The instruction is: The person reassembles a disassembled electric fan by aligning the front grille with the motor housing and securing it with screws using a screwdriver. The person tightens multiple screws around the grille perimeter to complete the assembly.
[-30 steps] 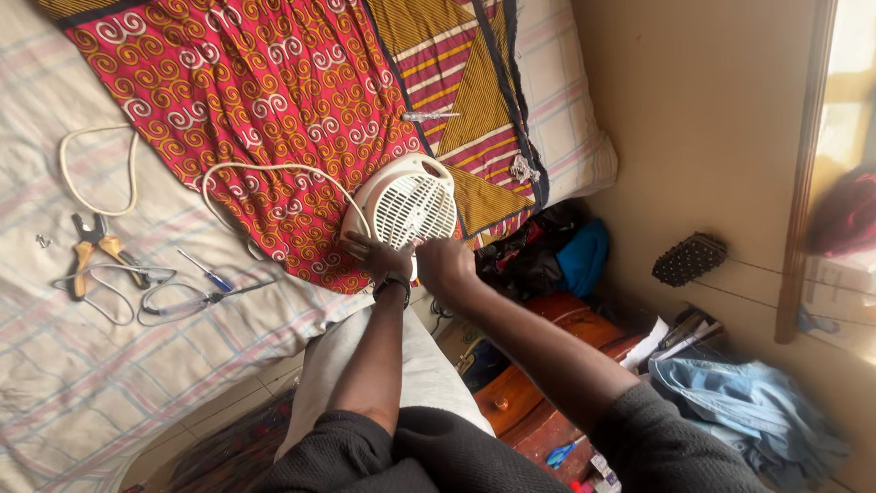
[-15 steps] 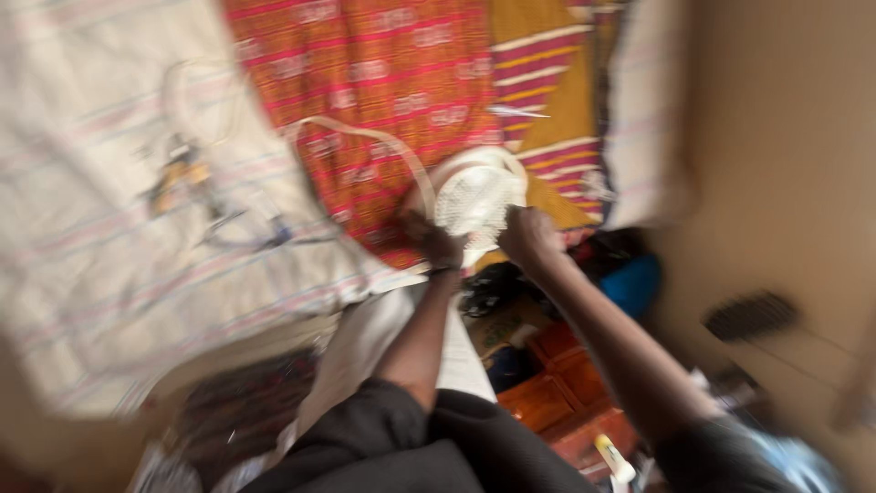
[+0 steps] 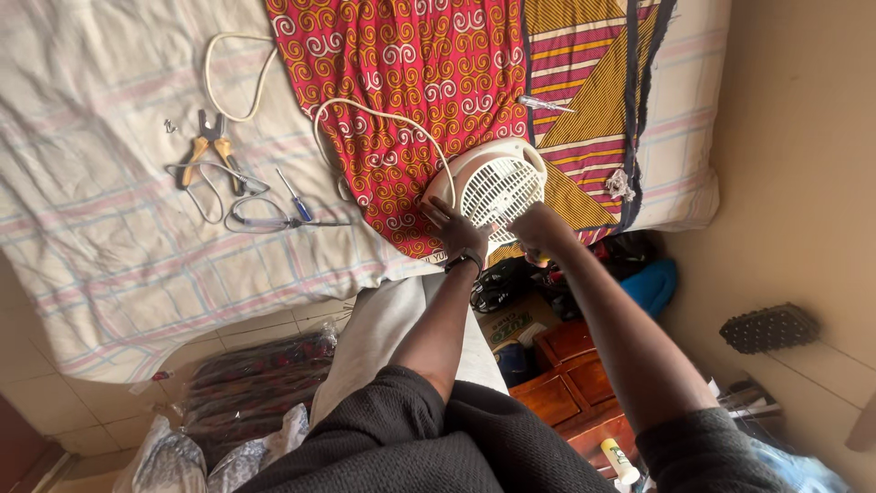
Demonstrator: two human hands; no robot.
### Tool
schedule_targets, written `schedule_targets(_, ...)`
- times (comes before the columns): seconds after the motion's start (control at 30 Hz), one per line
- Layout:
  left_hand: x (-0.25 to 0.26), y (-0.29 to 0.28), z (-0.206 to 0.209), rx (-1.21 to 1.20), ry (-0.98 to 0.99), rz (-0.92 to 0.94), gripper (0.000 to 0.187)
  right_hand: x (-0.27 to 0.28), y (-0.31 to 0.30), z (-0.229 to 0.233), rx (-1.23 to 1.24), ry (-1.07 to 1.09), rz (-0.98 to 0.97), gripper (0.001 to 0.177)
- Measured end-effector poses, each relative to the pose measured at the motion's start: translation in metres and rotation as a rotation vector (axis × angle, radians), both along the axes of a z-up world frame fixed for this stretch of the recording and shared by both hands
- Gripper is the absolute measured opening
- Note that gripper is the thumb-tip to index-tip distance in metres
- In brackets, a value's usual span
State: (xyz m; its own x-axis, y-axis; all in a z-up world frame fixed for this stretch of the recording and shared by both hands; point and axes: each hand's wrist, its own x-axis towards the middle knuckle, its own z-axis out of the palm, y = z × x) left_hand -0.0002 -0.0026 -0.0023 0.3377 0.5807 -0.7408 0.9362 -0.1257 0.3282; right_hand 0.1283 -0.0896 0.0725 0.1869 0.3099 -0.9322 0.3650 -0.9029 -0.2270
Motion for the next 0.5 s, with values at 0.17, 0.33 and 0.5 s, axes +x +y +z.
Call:
schedule_targets(0.17,0.000,-0.002,-0.006,0.035,-0.002,-0.059,0.151,0.007,-0.016,0.006,-0.259,0.139,-0.909,0.038)
schedule_targets(0.33,-0.004,0.008,0.002,-0.001,0.002,-0.085,0.154,-0.014,-0.003,0.027,-0.089,0.044,-0.596,0.028)
schedule_targets(0.5,-0.012,0.010,-0.011,-0.074,-0.088,0.012,0.157,-0.065,0.002,0.072,0.026,-0.262,-0.017,0.035)
